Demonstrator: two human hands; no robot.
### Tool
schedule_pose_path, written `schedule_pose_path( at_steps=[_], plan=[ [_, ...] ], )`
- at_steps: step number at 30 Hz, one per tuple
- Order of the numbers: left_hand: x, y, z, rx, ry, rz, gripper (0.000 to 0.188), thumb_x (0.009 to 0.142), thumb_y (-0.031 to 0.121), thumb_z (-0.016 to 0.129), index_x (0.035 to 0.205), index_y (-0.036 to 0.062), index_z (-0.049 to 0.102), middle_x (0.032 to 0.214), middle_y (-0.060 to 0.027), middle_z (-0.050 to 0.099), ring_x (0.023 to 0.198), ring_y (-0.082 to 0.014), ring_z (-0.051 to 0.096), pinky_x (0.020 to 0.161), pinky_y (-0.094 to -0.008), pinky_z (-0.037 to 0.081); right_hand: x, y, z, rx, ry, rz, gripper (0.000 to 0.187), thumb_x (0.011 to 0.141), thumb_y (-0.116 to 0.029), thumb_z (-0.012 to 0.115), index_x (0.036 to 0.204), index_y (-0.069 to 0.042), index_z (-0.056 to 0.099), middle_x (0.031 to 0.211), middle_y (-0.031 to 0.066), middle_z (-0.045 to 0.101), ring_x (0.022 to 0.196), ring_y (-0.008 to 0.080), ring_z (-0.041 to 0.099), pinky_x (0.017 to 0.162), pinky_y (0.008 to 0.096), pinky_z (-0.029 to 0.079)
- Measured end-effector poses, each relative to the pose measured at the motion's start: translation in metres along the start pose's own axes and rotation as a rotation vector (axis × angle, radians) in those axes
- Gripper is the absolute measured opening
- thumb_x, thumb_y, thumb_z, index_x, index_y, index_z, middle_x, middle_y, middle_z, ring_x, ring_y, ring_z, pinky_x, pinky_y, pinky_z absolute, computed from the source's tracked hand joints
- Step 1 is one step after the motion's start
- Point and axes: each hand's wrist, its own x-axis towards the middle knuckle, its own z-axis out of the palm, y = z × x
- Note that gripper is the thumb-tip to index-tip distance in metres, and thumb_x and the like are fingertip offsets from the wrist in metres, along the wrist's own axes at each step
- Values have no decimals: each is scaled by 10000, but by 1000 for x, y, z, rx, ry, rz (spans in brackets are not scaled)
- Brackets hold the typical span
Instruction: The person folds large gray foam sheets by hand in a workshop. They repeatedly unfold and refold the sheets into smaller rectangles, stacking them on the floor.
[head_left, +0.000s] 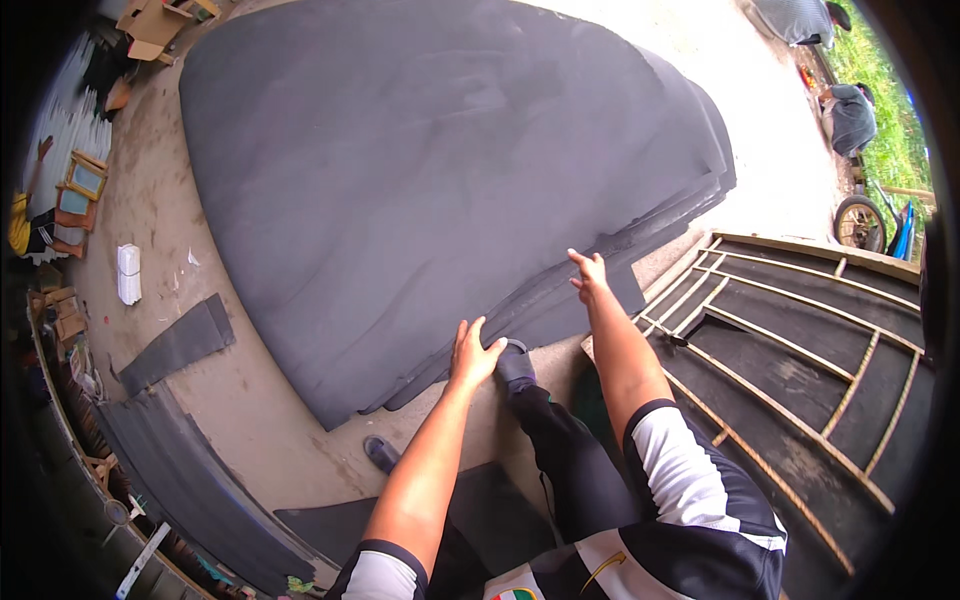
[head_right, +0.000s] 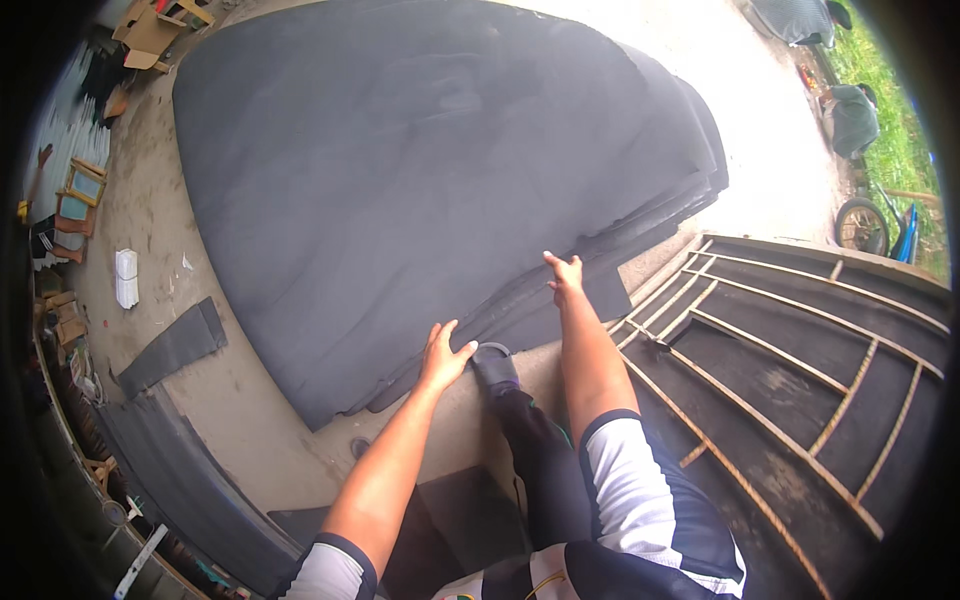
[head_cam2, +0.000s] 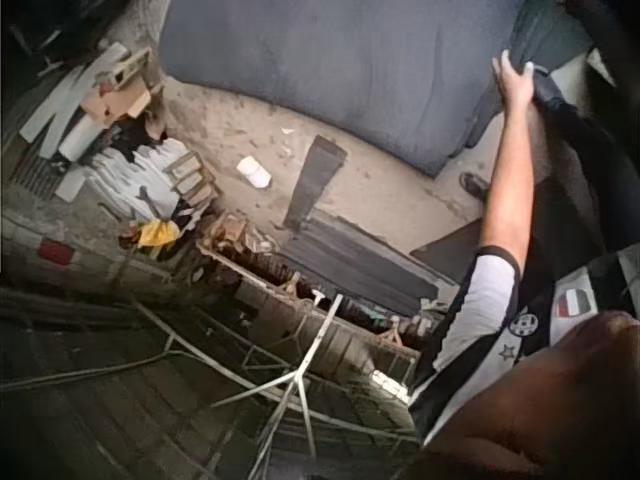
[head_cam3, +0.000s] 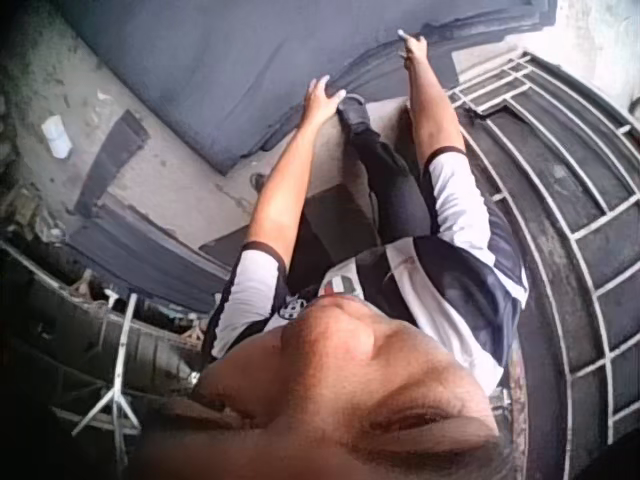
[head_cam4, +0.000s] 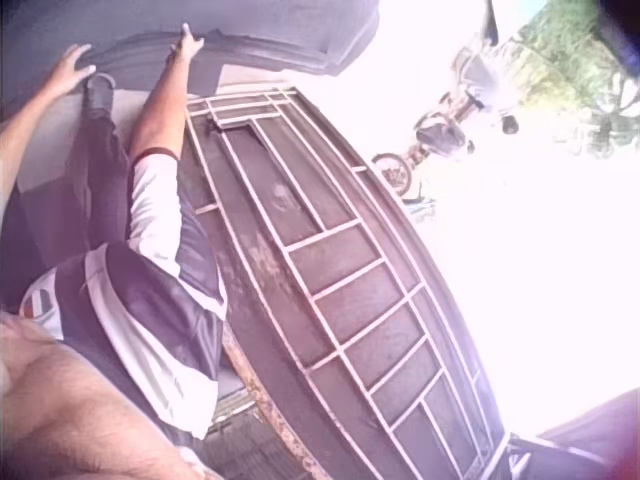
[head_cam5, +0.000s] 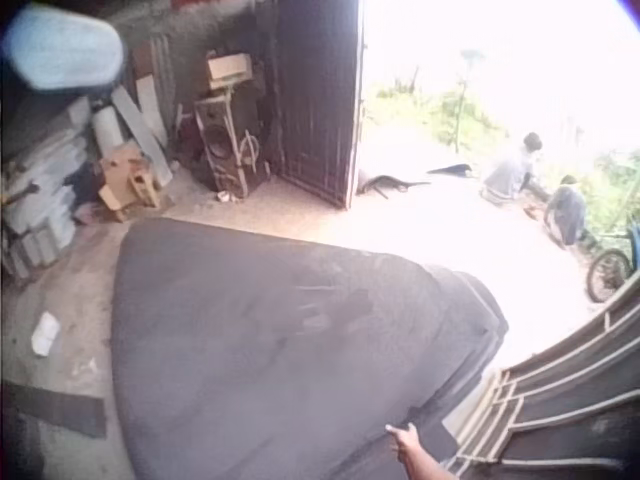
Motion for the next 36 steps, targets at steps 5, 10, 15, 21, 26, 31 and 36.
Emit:
schedule_pose_path(
  at_steps=[5, 10, 15, 21, 26, 31, 36],
  plan=[
    [27, 1, 15, 39, -17, 7, 694, 864, 423, 776, 1444, 118, 547, 1584, -281, 348, 1463, -426, 362, 1184, -489, 346, 55, -24, 1, 176, 97, -12, 1211, 782, -392, 880, 1638, -197, 45, 1667, 113, 250, 1479, 334, 315, 1000, 537, 433],
    [31, 4, 5, 48, -17, -11, 657, 879, 427, 758, 1429, 124, 564, 1564, -264, 393, 1454, -410, 380, 1184, -488, 347, 57, -56, 7, 317, 80, 49, 1087, 757, -480, 878, 1573, -75, 284, 1575, 145, 412, 1355, 318, 486, 1073, 528, 400],
    [20, 60, -19, 63, 18, 86, 639, 884, 414, 754, 1418, 115, 570, 1528, -246, 453, 1435, -397, 410, 1178, -484, 358, 1, -86, 4, -178, 184, -430, 540, 881, -235, 776, 1294, 72, 615, 1254, 175, 696, 1147, 296, 653, 993, 367, 489],
    [-18, 161, -68, 4, 99, 263, 652, 909, 463, 720, 1415, 85, 563, 1499, -248, 486, 1411, -397, 444, 1169, -481, 370, -121, -143, 2, -329, 183, -607, 486, 874, -290, 775, 1000, 165, 663, 968, 292, 724, 943, 361, 715, 852, 429, 543],
    [-67, 250, -132, -150, 194, 441, 724, 937, 504, 681, 1426, -3, 517, 1479, -229, 514, 1395, -368, 478, 1157, -461, 385, -253, -205, 13, -390, 101, -706, 450, 871, -262, 778, 950, 167, 666, 878, 267, 725, 819, 287, 717, 747, 412, 558],
    [-120, 308, -207, -126, 286, 501, 889, 835, 555, 765, 1445, -29, 486, 1510, -245, 473, 1409, -381, 460, 1162, -459, 382, -385, -218, 35, -363, -57, -853, 357, 892, -207, 727, 820, 136, 662, 723, 221, 698, 693, 172, 665, 607, 410, 517],
    [-189, 338, -277, -8, 220, 429, 872, 763, 465, 832, 1438, 13, 517, 1475, -205, 530, 1378, -376, 498, 1134, -474, 417, -464, -184, 73, -252, -408, -1134, 283, 888, -168, 740, 866, 99, 649, 776, 139, 718, 699, 160, 657, 600, 412, 520]
  ],
)
